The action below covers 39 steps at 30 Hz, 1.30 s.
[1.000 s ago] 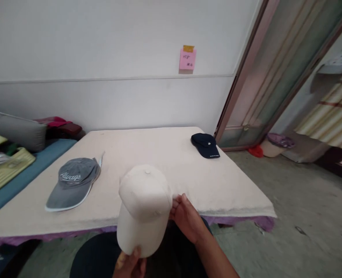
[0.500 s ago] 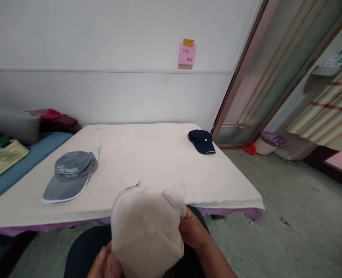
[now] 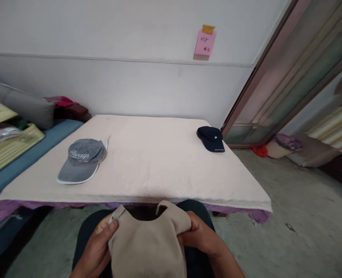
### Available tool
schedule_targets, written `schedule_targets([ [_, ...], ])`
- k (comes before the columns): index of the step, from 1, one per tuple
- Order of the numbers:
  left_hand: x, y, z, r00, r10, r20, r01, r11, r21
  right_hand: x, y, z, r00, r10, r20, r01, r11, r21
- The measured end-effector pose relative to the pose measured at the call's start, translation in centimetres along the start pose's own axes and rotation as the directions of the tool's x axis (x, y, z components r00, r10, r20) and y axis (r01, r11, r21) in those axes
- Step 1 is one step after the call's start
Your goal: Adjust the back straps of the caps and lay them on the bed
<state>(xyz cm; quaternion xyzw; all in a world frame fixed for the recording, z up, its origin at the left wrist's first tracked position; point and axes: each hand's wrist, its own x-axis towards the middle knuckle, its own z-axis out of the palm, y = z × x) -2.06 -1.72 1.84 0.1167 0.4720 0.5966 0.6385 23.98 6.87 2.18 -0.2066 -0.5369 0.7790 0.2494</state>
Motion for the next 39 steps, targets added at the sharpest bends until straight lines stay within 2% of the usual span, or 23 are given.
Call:
schedule_targets([
  [4, -0.6, 0.0, 0.9, 0.989, -0.032, 0.146, 0.019, 0.996, 0.092, -0.2, 0.2, -0.2, 1.0, -0.016, -0.021, 0.018, 0.997, 0.079],
  [11, -0.7, -0.4, 1.8, 0.98, -0.051, 0.194, 0.023, 0.989, 0.143, -0.7, 0.1, -0.2, 0.992, -0.073, -0.101, 0.084, 0.99, 0.115],
  [14, -0.7, -0.6, 1.9, 0.984, -0.066, 0.165, 0.027, 0.974, 0.226, -1.1, -0.5, -0.3, 0.985, -0.088, -0.148, 0.103, 0.99, 0.093],
  [18, -0.9, -1.0, 2.2, 0.999, -0.008, -0.037, 0.021, 0.937, 0.349, -1.5, -1.3, 0.2, 0.974, -0.125, -0.189, 0.141, 0.987, 0.071],
  [20, -1.0, -1.2, 2.4, 0.996, 0.01, -0.088, 0.026, 0.915, 0.404, -1.5, -1.6, 0.6, 0.966, -0.13, -0.224, 0.152, 0.985, 0.084],
  [25, -0.9, -1.6, 3.0, 0.998, -0.062, 0.019, 0.048, 0.902, 0.429, -1.1, -1.9, 1.5, 0.962, -0.071, -0.264, 0.117, 0.979, 0.166],
  [29, -0.9, -1.4, 3.5, 0.991, -0.114, 0.073, 0.079, 0.922, 0.378, -0.6, -1.8, 2.1, 0.946, -0.097, -0.31, 0.157, 0.972, 0.174],
  [33, -1.1, -1.0, 4.7, 0.963, -0.14, 0.228, 0.053, 0.935, 0.351, -0.1, -1.6, 2.7, 0.946, -0.16, -0.283, 0.191, 0.978, 0.087],
  [39, -1.5, -0.8, 5.6, 0.94, -0.158, 0.302, 0.047, 0.937, 0.345, 0.2, -1.5, 3.2, 0.958, -0.147, -0.248, 0.131, 0.988, -0.08],
])
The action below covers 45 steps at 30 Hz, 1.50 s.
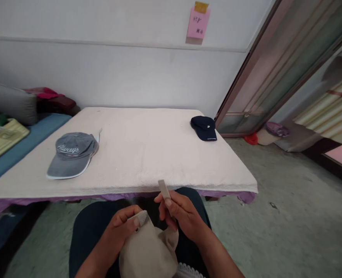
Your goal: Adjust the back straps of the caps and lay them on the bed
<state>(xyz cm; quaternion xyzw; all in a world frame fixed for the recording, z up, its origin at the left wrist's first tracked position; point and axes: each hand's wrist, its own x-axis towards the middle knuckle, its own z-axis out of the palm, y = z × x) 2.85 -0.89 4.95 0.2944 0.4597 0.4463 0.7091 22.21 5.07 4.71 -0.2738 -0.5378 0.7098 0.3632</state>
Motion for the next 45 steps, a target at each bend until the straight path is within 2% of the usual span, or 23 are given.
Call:
schedule_targets([
  [4, 0.2, -0.7, -0.7, 1.0, -0.003, -0.027, 0.003, 1.0, -0.016, -0.3, -0.4, -0.3, 0.998, 0.033, 0.045, -0.03, 0.998, -0.063],
  [10, 0.3, -0.8, -0.8, 0.996, -0.042, -0.08, 0.036, 0.996, -0.077, -0.5, -1.7, -0.4, 0.997, -0.06, 0.043, 0.066, 0.984, -0.163],
  [17, 0.4, -0.8, -0.3, 0.996, -0.067, -0.065, 0.062, 0.995, -0.072, -0.4, -1.5, 0.7, 0.998, 0.05, 0.038, -0.047, 0.995, -0.093],
  [24, 0.5, -1.0, -0.4, 0.995, -0.072, -0.072, 0.067, 0.995, -0.075, -0.6, -1.3, 1.2, 0.995, 0.09, 0.048, -0.083, 0.988, -0.132],
  [35, 0.5, -0.3, 0.1, 0.992, -0.069, -0.103, 0.063, 0.996, -0.064, -0.8, -1.0, 0.8, 0.981, 0.151, 0.121, -0.132, 0.979, -0.154],
  [45, 0.9, -0.6, 0.1, 0.988, -0.124, -0.089, 0.122, 0.992, -0.025, -0.5, -2.1, 0.1, 0.959, 0.203, 0.196, -0.156, 0.96, -0.232],
])
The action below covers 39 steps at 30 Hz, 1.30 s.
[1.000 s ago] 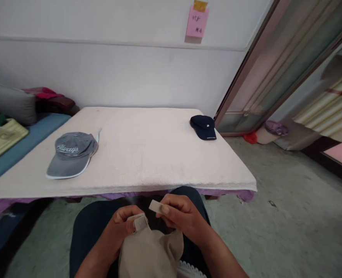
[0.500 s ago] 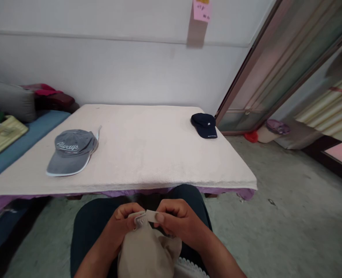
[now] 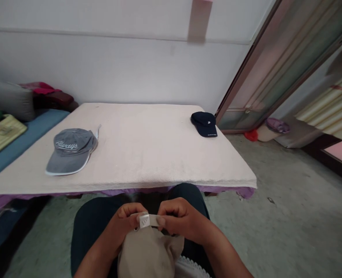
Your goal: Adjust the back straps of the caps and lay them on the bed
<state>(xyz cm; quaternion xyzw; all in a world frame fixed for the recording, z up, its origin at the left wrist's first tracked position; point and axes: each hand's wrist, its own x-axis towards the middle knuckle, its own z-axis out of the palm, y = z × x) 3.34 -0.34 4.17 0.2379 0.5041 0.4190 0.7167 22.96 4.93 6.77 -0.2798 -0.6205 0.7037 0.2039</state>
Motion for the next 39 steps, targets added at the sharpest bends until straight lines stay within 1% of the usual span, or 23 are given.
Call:
schedule_targets([
  [4, -0.1, 0.0, 0.1, 0.999, -0.024, 0.022, 0.024, 1.0, 0.011, 0.1, 0.3, -0.6, 0.997, 0.039, 0.069, -0.041, 0.999, 0.028],
  [7, -0.1, 0.2, 0.4, 0.997, -0.021, 0.076, 0.017, 0.999, 0.047, 0.4, 0.5, -0.8, 0.993, 0.031, 0.11, -0.038, 0.997, 0.06],
  [10, -0.1, 0.3, 0.7, 0.993, -0.013, 0.116, 0.004, 0.997, 0.078, 0.8, 0.6, -0.7, 0.992, 0.033, 0.121, -0.043, 0.996, 0.083],
  [15, -0.2, 0.4, 0.8, 0.996, -0.017, 0.09, 0.012, 0.998, 0.059, 0.9, 1.0, -0.6, 0.997, 0.039, 0.071, -0.048, 0.991, 0.124],
  [19, -0.1, 0.5, 0.9, 0.995, -0.031, 0.09, 0.029, 0.999, 0.015, 0.7, 1.5, -0.5, 0.997, 0.076, 0.016, -0.078, 0.958, 0.276],
  [21, -0.1, 0.4, 0.9, 0.995, -0.041, 0.096, 0.041, 0.999, -0.001, 0.7, 1.7, -0.3, 0.998, 0.058, -0.017, -0.05, 0.943, 0.328],
  [23, 0.0, 0.2, 0.8, 0.994, -0.056, 0.09, 0.055, 0.998, 0.012, 0.7, 1.6, 0.1, 0.999, 0.006, -0.048, 0.009, 0.947, 0.323],
  [26, 0.1, -0.2, 0.8, 0.994, -0.069, 0.089, 0.066, 0.997, 0.033, 0.7, 1.3, 0.5, 0.997, -0.053, -0.049, 0.065, 0.959, 0.274],
  [29, 0.0, -0.3, 0.9, 0.991, -0.061, 0.116, 0.059, 0.998, 0.029, 0.8, 1.3, 0.4, 0.998, -0.05, -0.038, 0.058, 0.965, 0.257],
  [34, 0.0, 0.0, 0.9, 0.993, -0.061, 0.097, 0.058, 0.998, 0.028, 0.5, 2.2, 0.0, 1.0, -0.017, -0.022, 0.023, 0.954, 0.299],
  [39, 0.2, -0.2, 0.8, 0.992, -0.06, 0.109, 0.057, 0.998, 0.026, 0.2, 2.1, 0.2, 0.999, -0.033, -0.04, 0.043, 0.952, 0.302],
])
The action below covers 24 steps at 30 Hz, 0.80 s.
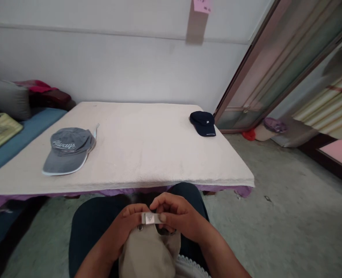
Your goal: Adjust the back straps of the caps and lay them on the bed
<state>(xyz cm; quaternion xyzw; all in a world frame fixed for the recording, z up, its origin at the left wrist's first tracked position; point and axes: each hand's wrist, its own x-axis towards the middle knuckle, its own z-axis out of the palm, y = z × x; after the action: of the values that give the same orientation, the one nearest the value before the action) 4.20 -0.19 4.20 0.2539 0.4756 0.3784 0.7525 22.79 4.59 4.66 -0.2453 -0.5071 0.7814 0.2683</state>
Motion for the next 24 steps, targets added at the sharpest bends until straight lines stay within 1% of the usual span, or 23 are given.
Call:
schedule_targets([
  [4, -0.1, 0.0, 0.3, 1.0, 0.013, 0.022, -0.013, 1.0, -0.011, 0.0, -0.7, 0.7, 0.999, -0.013, -0.032, 0.009, 0.995, -0.101],
  [8, -0.3, 0.3, 0.4, 0.996, 0.087, 0.006, -0.087, 0.995, -0.043, 0.0, -1.2, 0.8, 1.0, 0.001, -0.027, -0.005, 0.985, -0.173],
  [11, -0.4, 0.3, 0.3, 0.99, 0.138, -0.005, -0.138, 0.989, -0.057, 0.0, -1.3, 0.8, 0.999, -0.029, -0.029, 0.02, 0.965, -0.26],
  [13, -0.5, 0.4, 0.2, 0.987, 0.159, -0.001, -0.159, 0.987, -0.03, 0.0, -1.5, 0.9, 0.998, -0.051, -0.047, 0.031, 0.937, -0.348],
  [16, -0.7, 0.5, -0.2, 0.984, 0.172, 0.044, -0.173, 0.984, 0.029, 0.0, -1.7, 1.2, 0.996, -0.044, -0.078, 0.005, 0.892, -0.452],
  [20, -0.9, 0.6, -0.8, 0.982, 0.17, 0.084, -0.177, 0.981, 0.082, 0.0, -2.0, 1.5, 0.994, -0.016, -0.112, -0.043, 0.858, -0.512],
  [24, -1.2, 0.8, -0.9, 0.97, 0.219, 0.105, -0.234, 0.956, 0.174, 0.0, -2.2, 1.6, 0.993, -0.001, -0.121, -0.068, 0.821, -0.567],
])
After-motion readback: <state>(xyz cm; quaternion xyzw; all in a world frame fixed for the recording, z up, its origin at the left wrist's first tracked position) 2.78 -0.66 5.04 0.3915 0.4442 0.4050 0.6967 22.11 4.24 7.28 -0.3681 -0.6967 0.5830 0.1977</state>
